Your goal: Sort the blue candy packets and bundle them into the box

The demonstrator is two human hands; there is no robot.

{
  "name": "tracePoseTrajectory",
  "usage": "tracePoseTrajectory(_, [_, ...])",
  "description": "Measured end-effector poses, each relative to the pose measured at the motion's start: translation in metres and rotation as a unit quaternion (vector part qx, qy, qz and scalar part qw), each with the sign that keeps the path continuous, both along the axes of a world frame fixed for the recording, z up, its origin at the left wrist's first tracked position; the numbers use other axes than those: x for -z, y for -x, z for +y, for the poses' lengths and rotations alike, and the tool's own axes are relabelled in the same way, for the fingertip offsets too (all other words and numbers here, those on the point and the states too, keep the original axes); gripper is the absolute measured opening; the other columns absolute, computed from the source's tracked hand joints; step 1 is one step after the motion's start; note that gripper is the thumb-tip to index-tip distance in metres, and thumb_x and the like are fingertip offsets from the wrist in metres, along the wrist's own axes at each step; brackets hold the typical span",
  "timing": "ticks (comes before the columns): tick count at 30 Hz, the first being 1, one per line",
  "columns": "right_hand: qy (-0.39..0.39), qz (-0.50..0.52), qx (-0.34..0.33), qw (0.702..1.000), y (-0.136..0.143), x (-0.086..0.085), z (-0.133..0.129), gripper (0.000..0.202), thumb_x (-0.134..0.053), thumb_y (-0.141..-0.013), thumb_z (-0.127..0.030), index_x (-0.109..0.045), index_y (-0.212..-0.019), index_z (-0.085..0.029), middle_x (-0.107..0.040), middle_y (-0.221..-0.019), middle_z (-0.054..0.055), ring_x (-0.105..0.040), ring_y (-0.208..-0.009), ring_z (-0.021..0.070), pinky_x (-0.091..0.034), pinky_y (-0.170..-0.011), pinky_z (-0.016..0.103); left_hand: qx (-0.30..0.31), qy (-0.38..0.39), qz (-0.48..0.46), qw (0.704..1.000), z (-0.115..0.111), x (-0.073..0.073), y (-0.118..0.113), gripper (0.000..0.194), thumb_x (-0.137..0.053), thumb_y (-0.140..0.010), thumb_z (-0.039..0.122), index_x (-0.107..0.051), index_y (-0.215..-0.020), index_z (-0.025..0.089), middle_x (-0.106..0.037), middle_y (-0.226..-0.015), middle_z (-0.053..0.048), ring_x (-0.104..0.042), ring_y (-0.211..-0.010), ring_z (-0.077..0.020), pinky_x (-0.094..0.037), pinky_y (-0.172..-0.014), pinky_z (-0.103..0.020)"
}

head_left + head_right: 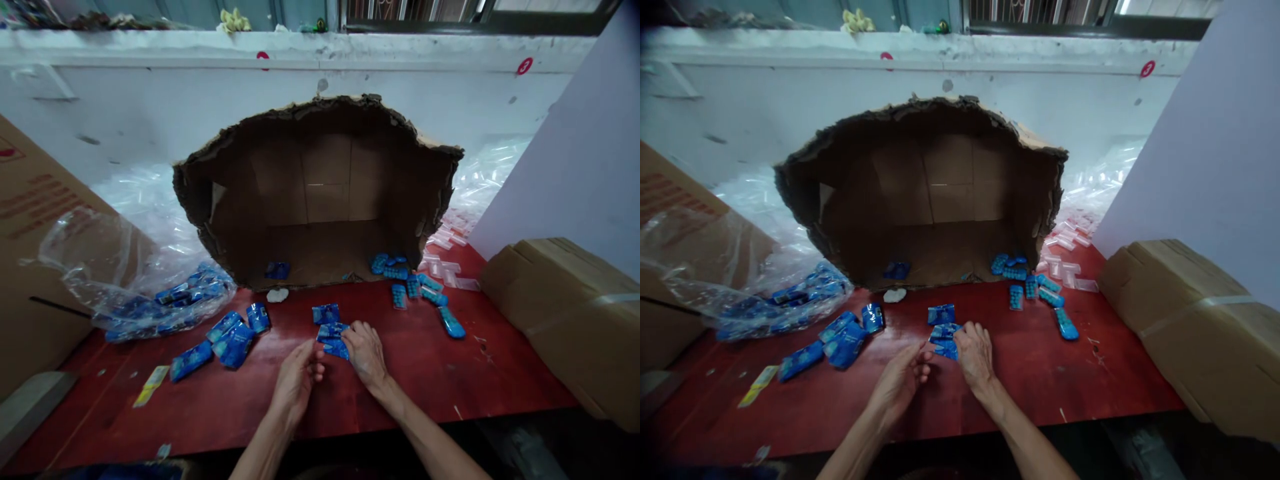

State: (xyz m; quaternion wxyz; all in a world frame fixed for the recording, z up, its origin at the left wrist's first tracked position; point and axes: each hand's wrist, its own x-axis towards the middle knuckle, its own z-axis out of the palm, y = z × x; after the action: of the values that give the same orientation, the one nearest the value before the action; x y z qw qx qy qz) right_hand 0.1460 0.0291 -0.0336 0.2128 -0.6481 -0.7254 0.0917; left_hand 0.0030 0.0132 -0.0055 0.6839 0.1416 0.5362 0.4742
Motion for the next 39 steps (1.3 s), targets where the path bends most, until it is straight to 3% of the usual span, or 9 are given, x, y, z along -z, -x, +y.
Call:
tracePoseTrajectory(5, [-0.035, 0.027, -0.022, 0.999, -0.008, -0.013, -0.016, 0.022, -0.042, -0.084, -0.019, -0.063, -0.084, -0.025, -0.057, -0.08, 0.004, -0.048, -0.076, 0.0176, -0.032, -0.067, 0.029, 0.043, -0.009, 0.058, 0.997, -0.001, 0.004, -0.019, 0.029, -0.067, -0.059, 0.033, -0.054, -0.077, 0.014, -0.058, -0.058, 0.001, -0.047, -0.038, -0.0062, -0.031, -0.036, -0.017])
tracePoseTrajectory(9, [-0.041, 0.147, -0.041, 0.987, -0.008, -0.019, -0.018, 0.02, -0.046, -0.081, -0.022, -0.062, -0.094, -0.025, -0.057, -0.088, 0.005, -0.049, -0.081, 0.0184, -0.036, -0.072, 0.029, 0.05, -0.031, 0.09, 0.994, 0.001, 0.005, -0.024, 0.029, -0.068, -0.056, 0.036, -0.058, -0.07, 0.013, -0.057, -0.055, 0.001, -0.047, -0.04, -0.0063, -0.031, -0.038, -0.018])
tracePoseTrajectory(12, [0.023, 0.292, -0.016, 0.956, -0.008, -0.017, -0.012, 0.031, -0.052, -0.077, -0.027, -0.055, -0.106, -0.021, -0.057, -0.094, 0.005, -0.053, -0.079, 0.0165, -0.041, -0.07, 0.026, 0.062, -0.055, 0.1, 0.992, 0.004, 0.008, -0.025, 0.03, -0.067, -0.057, 0.038, -0.062, -0.071, 0.011, -0.06, -0.057, -0.001, -0.05, -0.047, -0.0084, -0.034, -0.042, -0.018])
tracePoseTrajectory(14, [0.081, 0.331, -0.008, 0.94, -0.006, -0.015, -0.007, 0.025, -0.048, -0.078, -0.03, -0.058, -0.097, -0.018, -0.061, -0.083, 0.003, -0.055, -0.069, 0.0143, -0.043, -0.062, 0.023, 0.072, -0.066, 0.106, 0.99, 0.006, 0.012, -0.026, 0.03, -0.066, -0.057, 0.037, -0.062, -0.069, 0.01, -0.06, -0.056, -0.002, -0.05, -0.047, -0.0089, -0.035, -0.042, -0.019])
tracePoseTrajectory(17, [0.117, 0.307, -0.007, 0.945, -0.005, -0.012, -0.002, 0.027, -0.04, -0.082, -0.033, -0.06, -0.075, -0.016, -0.061, -0.065, 0.0, -0.055, -0.059, 0.0126, -0.04, -0.053, 0.02, 0.072, -0.06, 0.12, 0.988, 0.008, 0.019, -0.028, 0.029, -0.066, -0.057, 0.039, -0.056, -0.056, 0.011, -0.053, -0.043, 0.001, -0.044, -0.038, -0.0075, -0.032, -0.038, -0.019])
tracePoseTrajectory(22, [0.125, 0.211, 0.035, 0.969, -0.005, -0.012, 0.003, 0.029, -0.037, -0.083, -0.031, -0.059, -0.07, -0.018, -0.063, -0.068, 0.003, -0.057, -0.064, 0.0152, -0.037, -0.057, 0.022, 0.114, -0.027, 0.093, 0.989, 0.002, 0.019, -0.022, 0.027, -0.067, -0.055, 0.035, -0.052, -0.056, 0.013, -0.052, -0.04, 0.002, -0.044, -0.034, -0.0078, -0.031, -0.035, -0.019])
tracePoseTrajectory(33, [0.154, 0.043, 0.06, 0.985, 0.0, -0.023, -0.004, 0.03, -0.043, -0.081, -0.028, -0.049, -0.109, -0.023, -0.06, -0.094, 0.008, -0.058, -0.081, 0.0204, -0.038, -0.064, 0.026, 0.057, -0.02, 0.01, 0.998, -0.015, 0.007, 0.009, 0.02, -0.063, -0.064, 0.026, -0.049, -0.075, 0.016, -0.058, -0.053, 0.002, -0.052, -0.043, -0.0079, -0.036, -0.041, -0.018])
tracePoseTrajectory(36, [0.095, 0.164, 0.091, 0.978, -0.004, -0.028, -0.006, 0.035, -0.041, -0.081, -0.033, -0.049, -0.112, -0.02, -0.056, -0.1, 0.009, -0.056, -0.082, 0.0193, -0.04, -0.065, 0.026, 0.06, -0.033, 0.019, 0.997, -0.013, 0.006, 0.002, 0.021, -0.063, -0.064, 0.026, -0.05, -0.075, 0.015, -0.059, -0.054, 0.001, -0.054, -0.044, -0.009, -0.039, -0.042, -0.019])
tracePoseTrajectory(39, [0.141, 0.387, 0.025, 0.911, -0.002, -0.025, -0.005, 0.028, -0.046, -0.077, -0.035, -0.059, -0.092, -0.015, -0.059, -0.076, 0.003, -0.053, -0.063, 0.0138, -0.04, -0.057, 0.022, 0.066, -0.034, 0.027, 0.997, -0.009, 0.005, -0.009, 0.024, -0.065, -0.061, 0.027, -0.052, -0.076, 0.013, -0.06, -0.054, 0.0, -0.055, -0.044, -0.0101, -0.041, -0.043, -0.02])
